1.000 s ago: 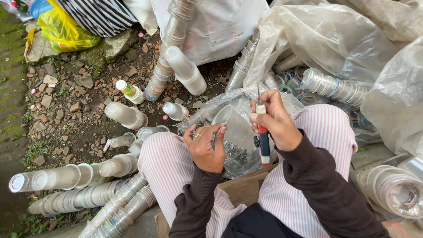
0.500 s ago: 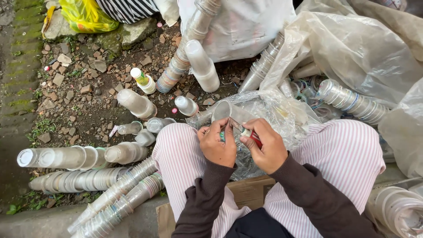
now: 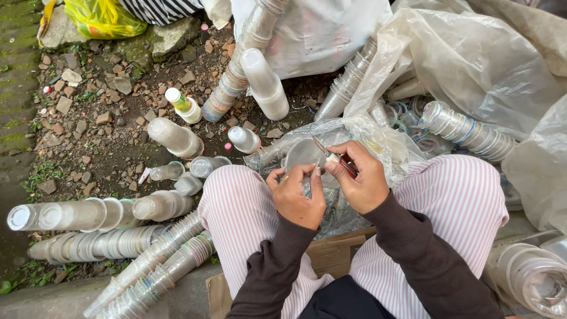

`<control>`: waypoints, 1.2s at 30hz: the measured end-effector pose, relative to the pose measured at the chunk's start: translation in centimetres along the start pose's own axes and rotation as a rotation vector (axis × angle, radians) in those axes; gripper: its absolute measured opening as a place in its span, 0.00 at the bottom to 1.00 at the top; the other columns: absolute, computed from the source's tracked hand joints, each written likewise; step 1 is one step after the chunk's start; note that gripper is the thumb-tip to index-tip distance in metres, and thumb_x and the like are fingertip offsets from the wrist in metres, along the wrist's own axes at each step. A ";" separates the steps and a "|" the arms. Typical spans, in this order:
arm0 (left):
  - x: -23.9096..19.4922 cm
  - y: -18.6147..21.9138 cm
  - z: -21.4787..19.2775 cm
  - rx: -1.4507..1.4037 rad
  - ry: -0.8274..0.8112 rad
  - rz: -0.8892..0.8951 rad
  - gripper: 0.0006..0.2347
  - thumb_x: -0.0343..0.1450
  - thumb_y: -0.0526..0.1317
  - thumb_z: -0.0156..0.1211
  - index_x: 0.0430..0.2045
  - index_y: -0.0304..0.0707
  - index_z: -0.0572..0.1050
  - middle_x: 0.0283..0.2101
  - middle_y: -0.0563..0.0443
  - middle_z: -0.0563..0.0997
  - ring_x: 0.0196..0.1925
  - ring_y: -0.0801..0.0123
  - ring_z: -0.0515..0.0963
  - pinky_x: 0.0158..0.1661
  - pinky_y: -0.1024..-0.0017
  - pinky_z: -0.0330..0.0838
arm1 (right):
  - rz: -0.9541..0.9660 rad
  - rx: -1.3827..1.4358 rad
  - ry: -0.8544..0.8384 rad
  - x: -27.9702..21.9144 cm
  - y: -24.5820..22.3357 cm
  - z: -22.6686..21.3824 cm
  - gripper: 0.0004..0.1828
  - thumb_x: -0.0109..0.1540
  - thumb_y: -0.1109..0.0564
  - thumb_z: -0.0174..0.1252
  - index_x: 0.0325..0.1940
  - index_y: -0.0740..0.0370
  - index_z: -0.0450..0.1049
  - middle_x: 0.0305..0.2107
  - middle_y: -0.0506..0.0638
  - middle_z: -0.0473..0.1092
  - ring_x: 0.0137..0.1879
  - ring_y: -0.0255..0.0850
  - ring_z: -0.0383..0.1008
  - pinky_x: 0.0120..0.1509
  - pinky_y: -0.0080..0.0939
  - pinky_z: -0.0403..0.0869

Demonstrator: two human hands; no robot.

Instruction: The person sits on the ground and uses a utility knife to cut the rims off clear plastic cups. They hold each cup with one hand and carefully slice around the top edge, then place the cut pieces aside.

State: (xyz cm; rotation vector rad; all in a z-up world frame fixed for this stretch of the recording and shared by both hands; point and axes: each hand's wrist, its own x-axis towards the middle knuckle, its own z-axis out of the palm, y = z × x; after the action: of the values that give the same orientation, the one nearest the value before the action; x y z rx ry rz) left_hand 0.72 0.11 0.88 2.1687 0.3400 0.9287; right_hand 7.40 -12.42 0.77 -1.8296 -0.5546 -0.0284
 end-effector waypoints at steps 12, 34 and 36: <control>1.1 0.8 0.0 -0.118 -0.002 -0.020 0.10 0.72 0.35 0.61 0.21 0.42 0.68 0.43 0.46 0.86 0.41 0.56 0.84 0.53 0.60 0.61 | -0.044 -0.050 -0.041 -1.1 -1.0 -1.0 0.11 0.63 0.54 0.65 0.46 0.63 0.79 0.37 0.54 0.76 0.45 0.48 0.80 0.50 0.45 0.76; 0.4 -0.2 0.6 -0.222 -0.163 -0.037 0.11 0.70 0.33 0.63 0.18 0.46 0.67 0.36 0.42 0.87 0.39 0.55 0.87 0.58 0.55 0.56 | -0.125 -0.062 0.005 -0.5 -2.0 -1.5 0.10 0.63 0.57 0.65 0.45 0.66 0.78 0.37 0.57 0.76 0.46 0.52 0.80 0.52 0.49 0.76; 0.2 -0.6 0.7 -0.226 -0.155 0.013 0.12 0.70 0.34 0.64 0.19 0.45 0.65 0.38 0.47 0.87 0.38 0.56 0.87 0.58 0.60 0.56 | -0.146 -0.035 0.011 -0.5 -1.9 -1.4 0.11 0.63 0.57 0.64 0.45 0.66 0.78 0.37 0.57 0.76 0.47 0.52 0.80 0.53 0.47 0.75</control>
State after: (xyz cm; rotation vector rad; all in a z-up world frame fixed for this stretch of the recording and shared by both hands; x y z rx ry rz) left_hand 1.37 0.29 0.24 2.0205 0.1382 0.7613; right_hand 6.63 -13.46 2.81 -1.8190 -0.6832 -0.1478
